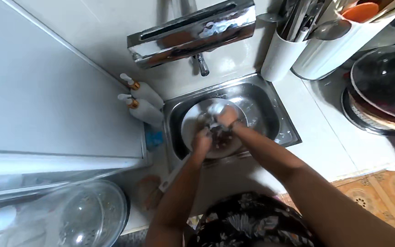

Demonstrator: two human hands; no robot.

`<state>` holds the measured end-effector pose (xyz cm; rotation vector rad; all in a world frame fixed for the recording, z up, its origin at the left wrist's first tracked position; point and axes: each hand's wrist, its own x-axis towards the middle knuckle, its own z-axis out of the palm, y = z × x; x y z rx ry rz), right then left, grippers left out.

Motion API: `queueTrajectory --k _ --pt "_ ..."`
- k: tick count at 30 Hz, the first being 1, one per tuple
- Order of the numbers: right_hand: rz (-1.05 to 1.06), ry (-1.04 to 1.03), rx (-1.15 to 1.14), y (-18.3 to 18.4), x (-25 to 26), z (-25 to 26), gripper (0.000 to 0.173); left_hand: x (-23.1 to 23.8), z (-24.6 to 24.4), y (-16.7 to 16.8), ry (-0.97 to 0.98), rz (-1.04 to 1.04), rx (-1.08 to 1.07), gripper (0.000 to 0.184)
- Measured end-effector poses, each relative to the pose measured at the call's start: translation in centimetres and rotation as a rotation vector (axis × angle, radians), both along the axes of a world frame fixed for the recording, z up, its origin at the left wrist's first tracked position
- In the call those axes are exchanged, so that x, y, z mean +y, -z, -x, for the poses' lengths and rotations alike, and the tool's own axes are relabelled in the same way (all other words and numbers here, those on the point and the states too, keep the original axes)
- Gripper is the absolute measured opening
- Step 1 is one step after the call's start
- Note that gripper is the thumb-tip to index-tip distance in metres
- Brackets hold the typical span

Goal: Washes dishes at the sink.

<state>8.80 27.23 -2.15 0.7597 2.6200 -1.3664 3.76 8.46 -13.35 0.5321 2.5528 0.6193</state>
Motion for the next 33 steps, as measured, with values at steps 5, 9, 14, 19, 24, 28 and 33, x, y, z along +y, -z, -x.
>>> queueTrajectory --k 5,9,14,19,24,28,33 --pt "-0.027 -0.068 0.002 0.1 -1.0 0.0 0.030 -0.1 -1.9 0.9 0.096 -0.082 0.178 0.031" --pt "0.175 0.369 -0.021 -0.3 -0.6 0.6 0.031 0.0 -3.5 0.1 0.009 -0.304 0.063 0.031" --pt "0.000 0.289 -0.215 4.6 1.1 -0.5 0.046 -0.1 -2.8 1.3 -0.144 -0.583 -0.014 0.028" --pt "-0.173 -0.101 -0.429 4.6 1.7 -2.8 0.047 -2.1 -1.5 0.4 -0.277 -0.555 -0.055 0.043" --pt "-0.194 -0.131 -0.139 -0.6 2.6 -1.5 0.048 -1.7 -1.5 1.6 -0.322 -0.667 -0.066 0.039" --pt "-0.214 -0.018 0.486 -5.9 1.6 3.8 0.062 1.5 -3.5 -5.4 -0.288 -0.782 -0.265 0.035" --pt "-0.618 -0.310 0.413 -7.6 0.8 7.4 0.050 3.8 -1.8 -7.8 -0.274 -0.859 -0.626 0.045"
